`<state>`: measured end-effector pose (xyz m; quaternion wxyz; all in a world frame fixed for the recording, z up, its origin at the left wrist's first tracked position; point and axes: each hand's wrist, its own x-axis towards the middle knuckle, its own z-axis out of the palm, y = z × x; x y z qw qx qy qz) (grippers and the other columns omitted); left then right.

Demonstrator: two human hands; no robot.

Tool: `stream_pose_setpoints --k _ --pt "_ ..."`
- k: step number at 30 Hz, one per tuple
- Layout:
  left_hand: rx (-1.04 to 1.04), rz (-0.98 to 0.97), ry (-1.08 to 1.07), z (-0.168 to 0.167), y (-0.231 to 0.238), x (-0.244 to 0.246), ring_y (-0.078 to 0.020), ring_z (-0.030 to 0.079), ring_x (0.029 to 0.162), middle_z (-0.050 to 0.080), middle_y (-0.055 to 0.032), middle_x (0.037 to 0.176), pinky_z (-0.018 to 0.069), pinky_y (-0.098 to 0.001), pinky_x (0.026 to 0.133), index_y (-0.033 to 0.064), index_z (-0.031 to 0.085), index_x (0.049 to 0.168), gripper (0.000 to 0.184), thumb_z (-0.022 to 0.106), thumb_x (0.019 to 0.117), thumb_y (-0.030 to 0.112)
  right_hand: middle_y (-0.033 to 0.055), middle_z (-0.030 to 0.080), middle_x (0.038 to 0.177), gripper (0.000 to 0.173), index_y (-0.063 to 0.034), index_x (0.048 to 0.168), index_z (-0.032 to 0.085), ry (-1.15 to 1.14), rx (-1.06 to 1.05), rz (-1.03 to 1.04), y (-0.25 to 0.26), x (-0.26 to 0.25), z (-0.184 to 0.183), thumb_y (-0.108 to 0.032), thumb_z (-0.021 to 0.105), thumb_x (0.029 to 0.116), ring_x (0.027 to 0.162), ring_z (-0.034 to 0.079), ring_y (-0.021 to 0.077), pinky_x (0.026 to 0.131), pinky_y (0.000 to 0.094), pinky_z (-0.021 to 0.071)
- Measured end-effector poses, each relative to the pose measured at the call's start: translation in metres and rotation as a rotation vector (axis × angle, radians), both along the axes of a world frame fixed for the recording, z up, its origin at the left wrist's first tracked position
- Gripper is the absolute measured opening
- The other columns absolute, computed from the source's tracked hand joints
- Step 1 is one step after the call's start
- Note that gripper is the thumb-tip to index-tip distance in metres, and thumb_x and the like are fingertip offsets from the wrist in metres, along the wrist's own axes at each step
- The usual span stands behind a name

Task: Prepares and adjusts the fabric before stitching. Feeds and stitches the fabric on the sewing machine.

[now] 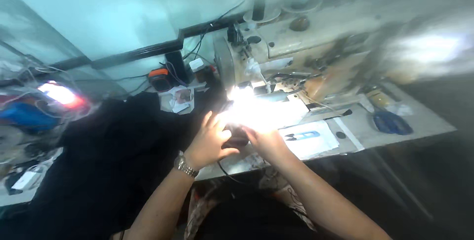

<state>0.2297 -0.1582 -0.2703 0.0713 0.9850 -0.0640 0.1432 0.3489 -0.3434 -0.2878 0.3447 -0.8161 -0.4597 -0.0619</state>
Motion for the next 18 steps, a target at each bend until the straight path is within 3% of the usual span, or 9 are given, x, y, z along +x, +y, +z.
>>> stream_pose_setpoints --k 2,4,6,8,11,13,15,17,18 --pt "0.058 0.045 0.073 0.015 -0.011 -0.021 -0.0282 0.05 0.141 0.063 -0.0091 0.138 0.0279 -0.0647 0.12 0.0093 0.07 0.089 0.022 0.072 0.0934 0.031 0.0126 0.077 0.099 0.027 -0.0106 0.12 0.076 0.007 -0.103 0.02 -0.002 0.001 0.01 -0.016 0.055 0.1028 0.091 0.075 0.0313 0.08 0.052 0.0606" --pt "-0.088 -0.07 0.031 0.04 -0.034 -0.046 -0.0235 0.067 0.109 0.07 -0.0084 0.098 0.0384 -0.0535 0.114 0.0082 0.067 0.079 0.036 0.063 0.0999 0.037 0.0163 0.076 0.098 0.031 -0.0125 0.125 0.074 0.021 -0.221 0.027 -0.005 0.003 0.022 -0.014 0.052 0.1038 0.09 0.074 0.0371 0.076 0.0572 0.0588" --pt "-0.321 -0.356 0.059 0.058 -0.069 -0.066 -0.0214 0.067 0.086 0.063 -0.0064 0.075 0.0493 -0.0437 0.1 0.0087 0.059 0.068 0.047 0.058 0.1011 0.041 0.0179 0.075 0.094 0.032 -0.0145 0.125 0.074 -0.006 -0.246 0.042 -0.009 0.006 0.025 -0.013 0.05 0.1045 0.087 0.073 0.04 0.072 0.0594 0.0574" --pt "-0.334 -0.485 0.15 0.057 -0.092 -0.073 -0.0223 0.065 0.08 0.062 -0.0068 0.074 0.0528 -0.0415 0.088 0.0083 0.059 0.068 0.048 0.059 0.1015 0.043 0.0158 0.073 0.082 0.024 -0.0148 0.11 0.079 -0.204 -0.055 0.085 -0.013 0.007 0.007 -0.01 0.058 0.0993 0.071 0.072 0.037 0.059 0.0556 0.0576" --pt "-0.283 -0.453 0.186 0.05 -0.094 -0.069 -0.0226 0.062 0.074 0.06 -0.0078 0.074 0.0519 -0.0391 0.07 0.007 0.06 0.069 0.052 0.056 0.1037 0.045 0.0132 0.074 0.114 0.023 -0.0216 0.105 0.081 -0.3 -0.008 0.196 -0.035 -0.007 -0.002 -0.01 0.063 0.0954 0.096 0.071 0.0326 0.081 0.0483 0.059" --pt "-0.314 -0.347 0.156 0.048 -0.091 -0.065 -0.0228 0.063 0.078 0.061 -0.0089 0.081 0.0531 -0.0384 0.069 0.0065 0.063 0.073 0.052 0.053 0.1053 0.045 0.0108 0.071 0.122 0.021 -0.0209 0.105 0.08 -0.247 -0.053 0.293 -0.058 -0.024 -0.007 -0.01 0.066 0.0932 0.109 0.068 0.0311 0.092 0.047 0.0578" --pt "-0.329 -0.183 0.118 0.044 -0.089 -0.055 -0.0236 0.065 0.1 0.066 -0.0107 0.102 0.0558 -0.0406 0.086 0.0058 0.068 0.084 0.049 0.049 0.1069 0.045 0.0061 0.072 0.12 0.018 -0.02 0.104 0.078 -0.214 -0.037 0.347 -0.076 -0.037 -0.013 -0.016 0.065 0.0936 0.104 0.07 0.0258 0.087 0.0446 0.0581" --pt "-0.254 0.06 0.108 0.033 -0.088 -0.038 -0.0256 0.054 0.136 0.063 -0.0087 0.137 0.0408 -0.0532 0.114 0.0082 0.068 0.113 0.051 0.041 0.1077 0.051 0.0034 0.073 0.117 0.019 -0.0176 0.102 0.077 -0.235 0.025 0.347 -0.085 -0.043 -0.013 -0.015 0.059 0.094 0.099 0.07 0.0214 0.084 0.0402 0.0585" --pt "-0.18 0.199 0.081 0.024 -0.085 -0.028 -0.0286 0.047 0.144 0.059 -0.008 0.146 0.0325 -0.0617 0.118 0.0107 0.065 0.13 0.055 0.04 0.1067 0.054 0.0024 0.074 0.119 0.024 -0.0172 0.106 0.078 -0.241 0.051 0.341 -0.087 -0.043 -0.011 -0.013 0.058 0.0941 0.1 0.071 0.0199 0.085 0.0377 0.0582"
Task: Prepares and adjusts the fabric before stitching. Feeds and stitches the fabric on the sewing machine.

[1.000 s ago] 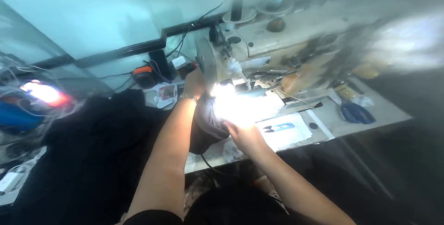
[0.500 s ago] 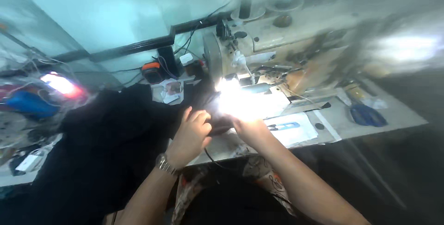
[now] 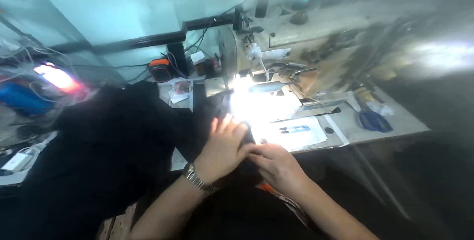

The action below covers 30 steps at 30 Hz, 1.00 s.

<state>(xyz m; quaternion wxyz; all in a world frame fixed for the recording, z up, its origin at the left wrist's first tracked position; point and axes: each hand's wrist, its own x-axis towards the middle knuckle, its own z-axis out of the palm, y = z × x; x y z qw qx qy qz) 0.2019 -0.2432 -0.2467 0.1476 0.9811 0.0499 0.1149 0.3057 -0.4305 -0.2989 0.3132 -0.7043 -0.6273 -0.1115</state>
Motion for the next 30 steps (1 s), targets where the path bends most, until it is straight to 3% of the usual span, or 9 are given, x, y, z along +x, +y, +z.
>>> stream_pose_setpoints --k 4,7,9,11,15,19,21,24,30 --pt "0.257 0.282 -0.01 -0.019 0.015 0.025 -0.0319 0.05 0.142 0.058 -0.014 0.147 0.0179 -0.0739 0.118 0.0083 0.057 0.146 0.063 0.042 0.1055 0.055 0.0008 0.073 0.123 0.025 -0.016 0.111 0.078 0.003 0.032 -0.011 -0.004 0.004 0.006 -0.014 0.056 0.0973 0.103 0.07 0.0168 0.089 0.0327 0.0563" --pt "0.292 0.257 0.014 -0.016 0.012 0.024 -0.0331 0.052 0.141 0.058 -0.0145 0.146 0.0224 -0.0735 0.117 0.012 0.058 0.145 0.058 0.041 0.1068 0.052 0.0017 0.073 0.122 0.026 -0.0155 0.113 0.077 0.004 0.05 0.0 -0.005 0.003 0.006 -0.014 0.055 0.0979 0.101 0.07 0.016 0.087 0.0309 0.0569" --pt "0.255 0.229 0.061 -0.012 0.01 0.023 -0.035 0.049 0.143 0.054 -0.0171 0.15 0.0319 -0.0645 0.118 0.0117 0.058 0.146 0.058 0.04 0.1074 0.051 0.0022 0.074 0.122 0.027 -0.0154 0.113 0.076 0.01 0.08 -0.005 -0.004 0.004 0.004 -0.013 0.054 0.0982 0.099 0.07 0.0156 0.084 0.0301 0.0564" --pt "0.225 0.192 0.04 -0.014 0.015 0.025 -0.0368 0.05 0.141 0.054 -0.021 0.149 0.0401 -0.0566 0.116 0.0073 0.059 0.143 0.053 0.043 0.1078 0.044 0.0028 0.074 0.121 0.028 -0.0147 0.113 0.076 0.04 0.083 -0.019 -0.001 0.006 -0.001 -0.012 0.053 0.098 0.101 0.071 0.0152 0.086 0.0297 0.0573" --pt "0.168 0.161 -0.066 -0.019 0.039 0.043 -0.0333 0.054 0.138 0.061 -0.0193 0.142 0.0432 -0.0498 0.115 0.0023 0.069 0.129 0.038 0.046 0.1065 0.024 0.0041 0.075 0.121 0.025 -0.0123 0.11 0.077 0.072 0.066 -0.024 0.016 0.018 0.004 -0.012 0.055 0.0978 0.107 0.072 0.0163 0.09 0.0313 0.0581" --pt "0.017 0.2 -0.061 -0.013 0.063 0.065 -0.0276 0.053 0.139 0.061 -0.0148 0.143 0.0413 -0.0444 0.117 0.0071 0.067 0.135 0.038 0.048 0.1054 0.023 0.0033 0.076 0.114 0.022 -0.0111 0.104 0.077 0.075 0.048 -0.032 0.042 0.037 0.015 -0.014 0.056 0.1006 0.102 0.074 0.0154 0.083 0.0315 0.0609" --pt "-0.017 0.179 -0.102 -0.009 0.075 0.076 -0.0265 0.06 0.13 0.066 -0.0134 0.134 0.0471 -0.0442 0.112 0.0067 0.069 0.13 0.033 0.053 0.1038 0.021 0.002 0.078 0.109 0.022 -0.0128 0.104 0.078 0.062 0.012 -0.067 0.053 0.047 0.018 -0.017 0.056 0.1024 0.092 0.075 0.0163 0.074 0.0344 0.0621" --pt "-0.041 0.112 -0.196 -0.002 0.09 0.093 -0.0279 0.067 0.113 0.071 -0.0146 0.115 0.054 -0.0458 0.1 0.0018 0.074 0.106 0.016 0.062 0.0973 0.01 0.0067 0.074 0.081 0.022 -0.0141 0.103 0.08 0.041 0.035 -0.143 0.072 0.057 0.016 -0.02 0.059 0.0997 0.072 0.073 0.0244 0.061 0.0445 0.0594" --pt "-0.041 0.062 -0.41 -0.022 0.12 0.105 -0.0248 0.066 0.116 0.071 -0.0119 0.121 0.0532 -0.0428 0.103 0.0044 0.075 0.102 0.012 0.065 0.0969 0.01 0.0084 0.077 0.092 0.022 -0.0147 0.105 0.081 0.11 0.101 -0.213 0.092 0.064 0.002 -0.02 0.06 0.0997 0.087 0.075 0.0281 0.071 0.0526 0.0611"
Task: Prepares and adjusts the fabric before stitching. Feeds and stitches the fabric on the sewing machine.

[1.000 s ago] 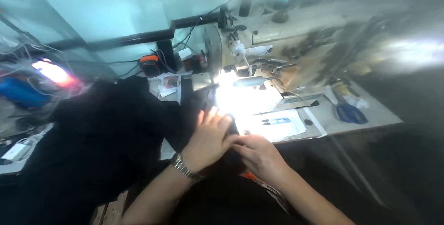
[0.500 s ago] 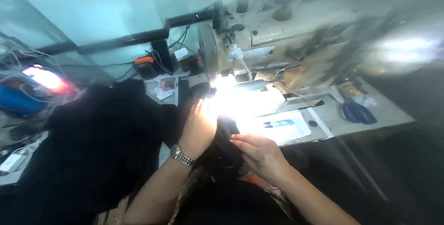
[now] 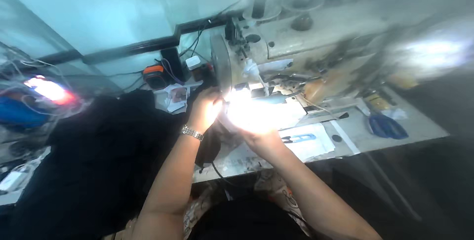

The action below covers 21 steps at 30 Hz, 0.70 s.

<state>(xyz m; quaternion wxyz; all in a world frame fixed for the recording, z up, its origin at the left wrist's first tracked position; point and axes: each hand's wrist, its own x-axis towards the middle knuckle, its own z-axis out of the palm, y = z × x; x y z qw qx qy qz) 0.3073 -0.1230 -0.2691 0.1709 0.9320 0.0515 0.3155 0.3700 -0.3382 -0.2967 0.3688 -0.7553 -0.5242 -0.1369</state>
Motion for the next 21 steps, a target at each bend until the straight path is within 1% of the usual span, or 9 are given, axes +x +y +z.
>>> stream_pose_setpoints --k 3,6,7,10,12,14,17,19,21 --pt "0.105 0.018 -0.066 -0.001 0.011 -0.014 -0.0267 0.065 0.116 0.071 -0.0121 0.115 0.0513 -0.0442 0.104 0.0031 0.075 0.089 0.028 0.061 0.1025 0.023 0.0082 0.077 0.086 0.022 -0.0137 0.104 0.081 -0.011 0.0 -0.004 -0.003 -0.002 0.002 -0.019 0.061 0.0985 0.08 0.075 0.0268 0.065 0.0494 0.0605" --pt "0.108 -0.016 -0.061 0.028 -0.018 -0.059 -0.0254 0.068 0.1 0.072 -0.0106 0.095 0.0514 -0.0461 0.101 0.0022 0.073 0.083 0.043 0.051 0.106 0.031 0.0102 0.077 0.088 0.022 -0.0136 0.106 0.081 0.029 -0.019 0.008 -0.004 0.001 0.003 -0.018 0.061 0.0979 0.08 0.076 0.0294 0.065 0.0525 0.0605" --pt "0.048 -0.095 -0.008 0.042 -0.041 -0.083 -0.0206 0.068 0.09 0.07 -0.0076 0.084 0.053 -0.0425 0.097 0.0042 0.071 0.081 0.046 0.047 0.1074 0.034 0.0108 0.077 0.092 0.022 -0.0141 0.108 0.08 0.052 -0.04 0.025 -0.004 0.002 0.001 -0.018 0.061 0.0994 0.085 0.076 0.0302 0.07 0.0541 0.061" --pt "-0.131 -0.6 0.291 0.065 -0.114 -0.136 -0.0156 0.062 0.064 0.059 -0.0039 0.067 0.0531 -0.0331 0.061 0.0071 0.064 0.084 0.041 0.052 0.1071 0.038 0.0083 0.078 0.107 0.024 -0.0171 0.11 0.08 0.043 -0.011 0.109 -0.01 0.002 -0.003 -0.014 0.059 0.1007 0.098 0.075 0.0268 0.082 0.0494 0.0613" --pt "-0.142 -0.746 0.437 0.055 -0.133 -0.145 -0.0176 0.06 0.061 0.056 -0.0039 0.066 0.0513 -0.0343 0.058 0.0068 0.061 0.089 0.034 0.056 0.1062 0.035 0.0074 0.076 0.116 0.025 -0.0179 0.11 0.08 0.03 0.0 0.168 -0.022 -0.01 -0.006 -0.009 0.06 0.0982 0.1 0.075 0.0224 0.085 0.041 0.0621" --pt "-0.144 -0.67 0.515 0.049 -0.131 -0.146 -0.0186 0.062 0.061 0.059 -0.0048 0.067 0.0524 -0.0362 0.058 0.006 0.062 0.094 0.031 0.056 0.1062 0.034 0.0105 0.074 0.117 0.026 -0.0157 0.108 0.08 0.051 -0.03 0.195 -0.042 -0.033 -0.012 -0.004 0.063 0.0925 0.091 0.075 0.0232 0.075 0.0391 0.063" --pt "-0.163 -0.435 0.471 0.047 -0.124 -0.139 -0.0191 0.068 0.093 0.068 -0.0086 0.099 0.0583 -0.0376 0.083 0.0068 0.066 0.109 0.034 0.052 0.107 0.038 0.0071 0.074 0.114 0.017 -0.0173 0.105 0.078 0.052 -0.062 0.206 -0.074 -0.065 -0.025 -0.016 0.066 0.0934 0.094 0.073 0.0191 0.075 0.0355 0.0626" --pt "-0.051 -0.225 0.439 0.037 -0.12 -0.124 -0.0252 0.055 0.134 0.062 -0.0106 0.138 0.0441 -0.0494 0.112 0.0102 0.064 0.13 0.048 0.044 0.1078 0.048 0.0071 0.074 0.115 0.019 -0.0149 0.104 0.078 -0.001 -0.024 0.208 -0.086 -0.075 -0.028 -0.017 0.064 0.093 0.1 0.073 0.0179 0.082 0.0337 0.062" --pt "0.107 0.04 0.408 0.017 -0.11 -0.101 -0.0298 0.045 0.146 0.056 -0.0077 0.15 0.0304 -0.0646 0.119 0.0169 0.058 0.145 0.059 0.037 0.1066 0.057 0.0064 0.073 0.122 0.021 -0.0134 0.107 0.078 -0.021 -0.01 0.209 -0.094 -0.076 -0.021 -0.016 0.06 0.0956 0.11 0.071 0.0175 0.093 0.0334 0.0596"
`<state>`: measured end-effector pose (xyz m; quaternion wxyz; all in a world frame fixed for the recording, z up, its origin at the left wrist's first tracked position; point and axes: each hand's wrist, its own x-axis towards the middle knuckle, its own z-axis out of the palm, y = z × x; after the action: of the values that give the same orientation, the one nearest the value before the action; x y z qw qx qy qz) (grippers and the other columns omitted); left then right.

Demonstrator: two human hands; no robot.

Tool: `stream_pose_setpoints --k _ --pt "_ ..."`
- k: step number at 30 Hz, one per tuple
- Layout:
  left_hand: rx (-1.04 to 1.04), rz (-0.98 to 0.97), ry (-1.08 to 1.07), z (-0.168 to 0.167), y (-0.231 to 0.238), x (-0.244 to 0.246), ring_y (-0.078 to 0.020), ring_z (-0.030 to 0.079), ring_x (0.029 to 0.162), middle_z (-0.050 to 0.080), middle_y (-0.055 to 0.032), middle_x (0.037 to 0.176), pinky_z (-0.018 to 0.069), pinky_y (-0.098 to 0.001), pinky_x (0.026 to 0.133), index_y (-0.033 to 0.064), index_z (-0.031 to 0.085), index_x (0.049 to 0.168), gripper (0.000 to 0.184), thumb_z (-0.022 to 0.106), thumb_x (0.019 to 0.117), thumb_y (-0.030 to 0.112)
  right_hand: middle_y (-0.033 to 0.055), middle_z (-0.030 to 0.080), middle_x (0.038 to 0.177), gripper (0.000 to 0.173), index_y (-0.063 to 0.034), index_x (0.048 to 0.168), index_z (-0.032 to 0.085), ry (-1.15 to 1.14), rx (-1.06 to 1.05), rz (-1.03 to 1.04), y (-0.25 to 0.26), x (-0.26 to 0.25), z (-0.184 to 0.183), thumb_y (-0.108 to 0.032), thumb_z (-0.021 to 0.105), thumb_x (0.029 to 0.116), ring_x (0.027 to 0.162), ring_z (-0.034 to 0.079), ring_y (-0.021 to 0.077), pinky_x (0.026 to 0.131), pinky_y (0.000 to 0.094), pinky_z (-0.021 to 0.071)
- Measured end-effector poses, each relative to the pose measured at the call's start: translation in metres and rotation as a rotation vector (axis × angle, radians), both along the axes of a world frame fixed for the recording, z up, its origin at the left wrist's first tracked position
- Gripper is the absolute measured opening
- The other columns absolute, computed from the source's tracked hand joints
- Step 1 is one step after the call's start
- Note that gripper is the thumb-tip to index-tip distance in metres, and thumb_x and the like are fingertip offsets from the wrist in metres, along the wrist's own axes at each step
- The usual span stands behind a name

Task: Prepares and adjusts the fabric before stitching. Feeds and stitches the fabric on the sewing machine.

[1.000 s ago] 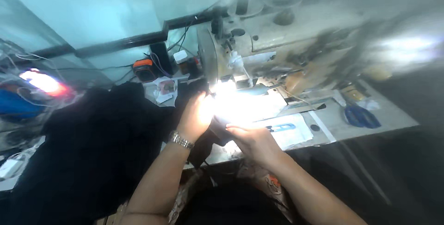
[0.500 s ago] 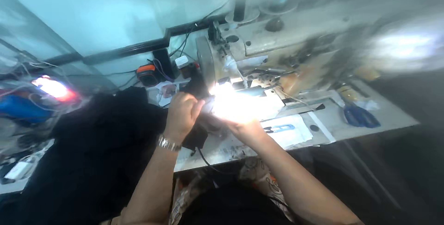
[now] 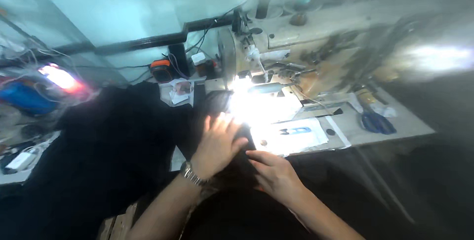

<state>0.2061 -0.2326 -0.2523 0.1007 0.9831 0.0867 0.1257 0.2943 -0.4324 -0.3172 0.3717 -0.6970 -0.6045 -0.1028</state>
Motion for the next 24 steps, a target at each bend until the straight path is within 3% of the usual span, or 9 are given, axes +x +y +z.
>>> stream_pose_setpoints --k 3,5,7,10,14,17,21,24 --pt "0.162 0.186 0.005 -0.013 0.011 0.018 -0.0363 0.048 0.143 0.057 -0.0099 0.15 0.021 -0.0754 0.116 0.0169 0.057 0.148 0.061 0.038 0.1061 0.058 0.0046 0.072 0.123 0.022 -0.0147 0.108 0.078 0.002 0.021 -0.011 -0.005 0.003 0.012 -0.016 0.058 0.0972 0.11 0.069 0.0153 0.093 0.0301 0.0583" --pt "0.196 0.191 0.049 -0.008 0.006 0.019 -0.0385 0.051 0.14 0.058 -0.0122 0.148 0.0242 -0.0755 0.115 0.0233 0.057 0.148 0.054 0.038 0.1073 0.054 0.0045 0.073 0.122 0.023 -0.0151 0.108 0.078 0.001 0.016 -0.009 -0.006 0.003 0.015 -0.016 0.058 0.0977 0.11 0.07 0.0156 0.093 0.0306 0.0585" --pt "0.196 0.169 0.079 -0.005 0.003 0.017 -0.0409 0.052 0.138 0.058 -0.0169 0.147 0.032 -0.0695 0.115 0.0241 0.057 0.148 0.051 0.038 0.1085 0.05 0.0049 0.073 0.122 0.024 -0.0136 0.11 0.077 -0.011 0.014 0.002 -0.007 0.003 0.014 -0.015 0.057 0.0981 0.11 0.07 0.0152 0.093 0.0303 0.0583" --pt "0.17 0.128 0.026 -0.008 0.013 0.022 -0.0366 0.056 0.136 0.06 -0.0177 0.143 0.0395 -0.0591 0.115 0.0175 0.063 0.142 0.047 0.04 0.109 0.042 0.0058 0.074 0.119 0.024 -0.0119 0.11 0.077 -0.014 0.024 0.012 -0.003 0.01 0.007 -0.014 0.055 0.0979 0.107 0.071 0.0151 0.089 0.0291 0.0588" --pt "0.118 0.115 -0.062 -0.014 0.038 0.042 -0.0336 0.059 0.132 0.063 -0.0173 0.14 0.0435 -0.0538 0.113 0.0166 0.066 0.139 0.04 0.047 0.1068 0.03 0.0055 0.074 0.119 0.025 -0.011 0.109 0.076 -0.005 -0.014 -0.006 0.014 0.023 0.017 -0.013 0.055 0.0967 0.104 0.072 0.017 0.084 0.0317 0.06" --pt "0.027 0.108 -0.113 -0.014 0.059 0.061 -0.0314 0.06 0.13 0.065 -0.0153 0.137 0.0443 -0.0506 0.113 0.0144 0.068 0.136 0.039 0.049 0.1056 0.03 0.0051 0.076 0.114 0.021 -0.0099 0.102 0.076 -0.006 -0.026 -0.014 0.033 0.036 0.026 -0.014 0.056 0.0989 0.1 0.073 0.0166 0.08 0.0321 0.061" --pt "-0.028 0.046 -0.17 -0.008 0.082 0.084 -0.0278 0.065 0.117 0.071 -0.0102 0.119 0.0505 -0.0489 0.104 0.0093 0.074 0.117 0.025 0.058 0.1009 0.02 0.0026 0.077 0.109 0.022 -0.0109 0.099 0.077 -0.019 -0.056 -0.043 0.056 0.054 0.03 -0.018 0.056 0.1017 0.091 0.075 0.0161 0.071 0.0334 0.0621" --pt "0.002 0.011 -0.245 -0.01 0.098 0.102 -0.0305 0.068 0.109 0.073 -0.0129 0.109 0.0535 -0.0505 0.098 0.0049 0.075 0.1 0.015 0.064 0.0962 0.013 0.005 0.076 0.087 0.02 -0.0121 0.098 0.079 -0.028 -0.014 -0.11 0.074 0.064 0.029 -0.02 0.06 0.0988 0.077 0.074 0.0216 0.065 0.0419 0.0607"
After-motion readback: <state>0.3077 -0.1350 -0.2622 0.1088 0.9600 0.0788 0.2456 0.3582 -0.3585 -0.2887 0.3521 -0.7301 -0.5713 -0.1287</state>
